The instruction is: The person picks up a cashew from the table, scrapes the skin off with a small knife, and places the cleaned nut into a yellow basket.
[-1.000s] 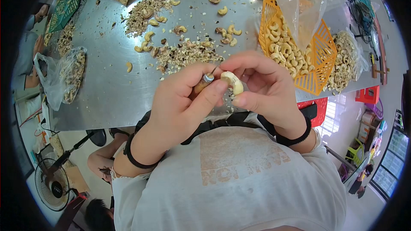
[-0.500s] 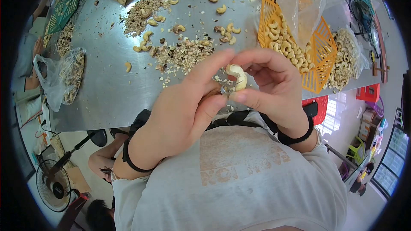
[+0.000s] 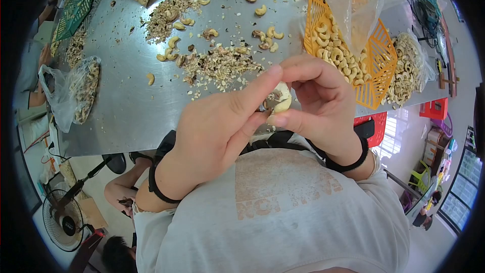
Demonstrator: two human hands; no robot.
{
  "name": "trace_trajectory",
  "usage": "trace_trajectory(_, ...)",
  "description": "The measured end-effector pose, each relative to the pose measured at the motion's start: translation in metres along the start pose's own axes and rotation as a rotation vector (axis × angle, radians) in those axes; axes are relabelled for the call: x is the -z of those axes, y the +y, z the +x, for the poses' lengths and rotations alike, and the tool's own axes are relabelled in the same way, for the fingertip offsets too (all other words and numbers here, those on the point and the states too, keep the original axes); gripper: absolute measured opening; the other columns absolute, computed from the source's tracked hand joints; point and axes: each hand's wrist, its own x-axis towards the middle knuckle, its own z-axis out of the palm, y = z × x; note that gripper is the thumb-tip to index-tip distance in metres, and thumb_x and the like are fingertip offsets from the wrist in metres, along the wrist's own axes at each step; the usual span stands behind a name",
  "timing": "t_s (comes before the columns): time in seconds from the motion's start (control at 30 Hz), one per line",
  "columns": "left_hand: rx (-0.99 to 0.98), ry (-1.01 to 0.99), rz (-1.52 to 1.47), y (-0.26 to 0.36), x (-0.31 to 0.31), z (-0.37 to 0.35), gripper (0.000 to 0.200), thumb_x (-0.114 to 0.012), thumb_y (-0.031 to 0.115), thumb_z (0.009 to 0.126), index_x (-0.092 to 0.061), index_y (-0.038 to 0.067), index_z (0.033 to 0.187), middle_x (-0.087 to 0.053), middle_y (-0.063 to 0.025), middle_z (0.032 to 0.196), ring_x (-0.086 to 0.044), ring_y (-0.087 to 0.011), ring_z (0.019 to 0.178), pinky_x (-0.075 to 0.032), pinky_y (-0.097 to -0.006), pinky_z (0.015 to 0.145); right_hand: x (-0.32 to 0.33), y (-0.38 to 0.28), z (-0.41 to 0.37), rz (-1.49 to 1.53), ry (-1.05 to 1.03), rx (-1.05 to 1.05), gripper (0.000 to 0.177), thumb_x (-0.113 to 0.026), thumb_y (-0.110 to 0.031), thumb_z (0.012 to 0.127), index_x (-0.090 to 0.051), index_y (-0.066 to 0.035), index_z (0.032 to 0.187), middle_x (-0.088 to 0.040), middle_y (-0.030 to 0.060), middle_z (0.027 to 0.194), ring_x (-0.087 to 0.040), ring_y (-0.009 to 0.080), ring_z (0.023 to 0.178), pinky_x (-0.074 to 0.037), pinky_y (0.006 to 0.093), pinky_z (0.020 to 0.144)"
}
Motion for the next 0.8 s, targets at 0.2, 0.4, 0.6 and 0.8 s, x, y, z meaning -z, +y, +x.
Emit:
trace_trajectory(0.2,-0.091,0.127,0.097,-0.003,-0.005,0.0,0.043,-0.054,-0.001,0.07,-0.048,0.002,0.113,-0.059,-0.0123,0.084,-0.055,-0.022,0.061,-0.044,-0.026,0.056,-0.004,0.004,0.0,-0.014,0.014,0.022,0.036,-0.069,0.001,0.063,-0.052,-0.001,0.094,-0.052,0.0051,0.092,-0.048,0.0103,0.08,-0.039,0.0227,0.072)
trace_trajectory(0.4,-0.096,0.234,0.107,-0.01,-0.006,0.0,0.04,-0.053,-0.004,0.07,-0.051,0.003,0.11,-0.059,-0.0117,0.084,-0.055,-0.0179,0.06,-0.044,-0.0236,0.054,-0.01,0.003,-0.004,0.014,0.028,-0.036,0.037,-0.068,0.001,0.064,-0.05,0.0,0.096,-0.052,0.0053,0.092,-0.049,0.0107,0.083,-0.039,0.024,0.075)
trace_trajectory(0.6,0.088,0.19,-0.194,-0.004,-0.005,-0.002,0.039,-0.051,-0.003,0.075,-0.047,0.004,0.114,-0.059,-0.0119,0.088,-0.057,-0.0168,0.067,-0.044,-0.0223,0.059,-0.005,0.002,-0.001,0.092,0.026,-0.085,0.037,-0.066,0.002,0.066,-0.049,-0.001,0.097,-0.053,0.0051,0.092,-0.05,0.0114,0.087,-0.039,0.0263,0.08)
trace_trajectory(0.8,0.206,0.103,-0.276,0.004,-0.006,0.0,0.042,-0.051,-0.001,0.076,-0.045,0.005,0.117,-0.059,-0.0118,0.087,-0.058,-0.0168,0.069,-0.044,-0.0223,0.061,-0.006,0.002,-0.003,0.158,0.054,-0.11,0.035,-0.065,0.002,0.067,-0.049,0.0,0.098,-0.053,0.0059,0.095,-0.05,0.0118,0.089,-0.039,0.0264,0.081)
